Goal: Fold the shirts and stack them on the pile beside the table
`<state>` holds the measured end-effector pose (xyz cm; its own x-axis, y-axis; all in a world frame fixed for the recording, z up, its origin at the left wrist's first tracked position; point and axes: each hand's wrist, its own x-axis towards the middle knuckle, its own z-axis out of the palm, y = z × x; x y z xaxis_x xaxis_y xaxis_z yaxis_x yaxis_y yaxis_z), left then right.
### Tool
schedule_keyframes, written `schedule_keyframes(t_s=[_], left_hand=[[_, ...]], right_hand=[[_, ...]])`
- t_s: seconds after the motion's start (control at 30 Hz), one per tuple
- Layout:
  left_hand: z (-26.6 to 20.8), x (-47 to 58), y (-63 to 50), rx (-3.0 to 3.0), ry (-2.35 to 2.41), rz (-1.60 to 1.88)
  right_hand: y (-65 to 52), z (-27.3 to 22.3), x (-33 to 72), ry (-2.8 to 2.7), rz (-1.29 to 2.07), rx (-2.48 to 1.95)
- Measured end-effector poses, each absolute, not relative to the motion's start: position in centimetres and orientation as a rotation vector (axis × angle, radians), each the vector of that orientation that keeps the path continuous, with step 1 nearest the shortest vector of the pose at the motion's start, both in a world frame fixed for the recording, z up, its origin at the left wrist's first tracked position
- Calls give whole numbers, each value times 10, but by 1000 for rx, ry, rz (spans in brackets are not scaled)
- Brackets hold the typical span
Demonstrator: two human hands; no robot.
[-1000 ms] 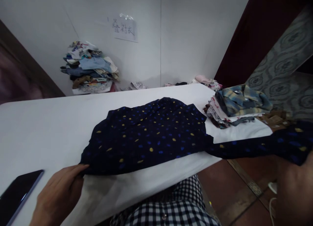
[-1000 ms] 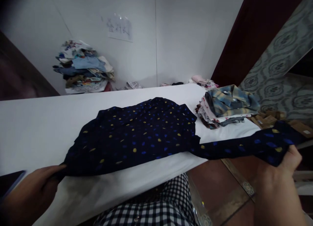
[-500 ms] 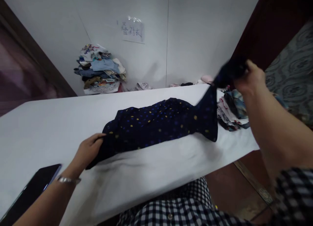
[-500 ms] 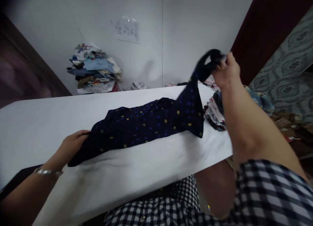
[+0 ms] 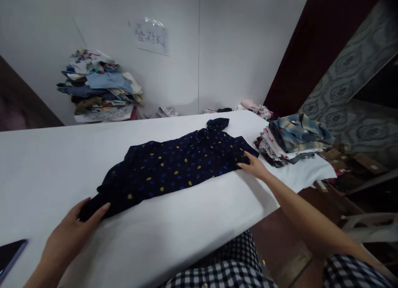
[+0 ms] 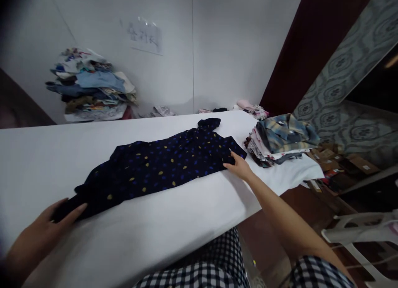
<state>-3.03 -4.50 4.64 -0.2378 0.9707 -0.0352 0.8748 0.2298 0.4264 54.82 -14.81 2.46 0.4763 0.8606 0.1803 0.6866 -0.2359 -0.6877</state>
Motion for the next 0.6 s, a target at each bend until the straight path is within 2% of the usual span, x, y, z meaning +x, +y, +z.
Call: schedule_keyframes(t_s=[0.13, 0.27, 0.37, 0.43, 0.6], left_hand=[[42, -16, -59, 1647, 2233, 568], [52, -9, -53, 1503, 2217, 928], [63, -13, -52, 1448, 2196, 1119], [67, -16, -56, 1520, 2152, 1049], [59, -19, -67, 1714, 2114, 590]], right_hand=[[-165, 0, 565, -1167, 236, -2047], [-160, 19, 588, -1111, 337, -1862], [-172, 34, 613, -1035, 272, -1815], [-185, 36, 628, -1013, 195, -1970], [-206, 19, 640, -1079, 184, -2273]])
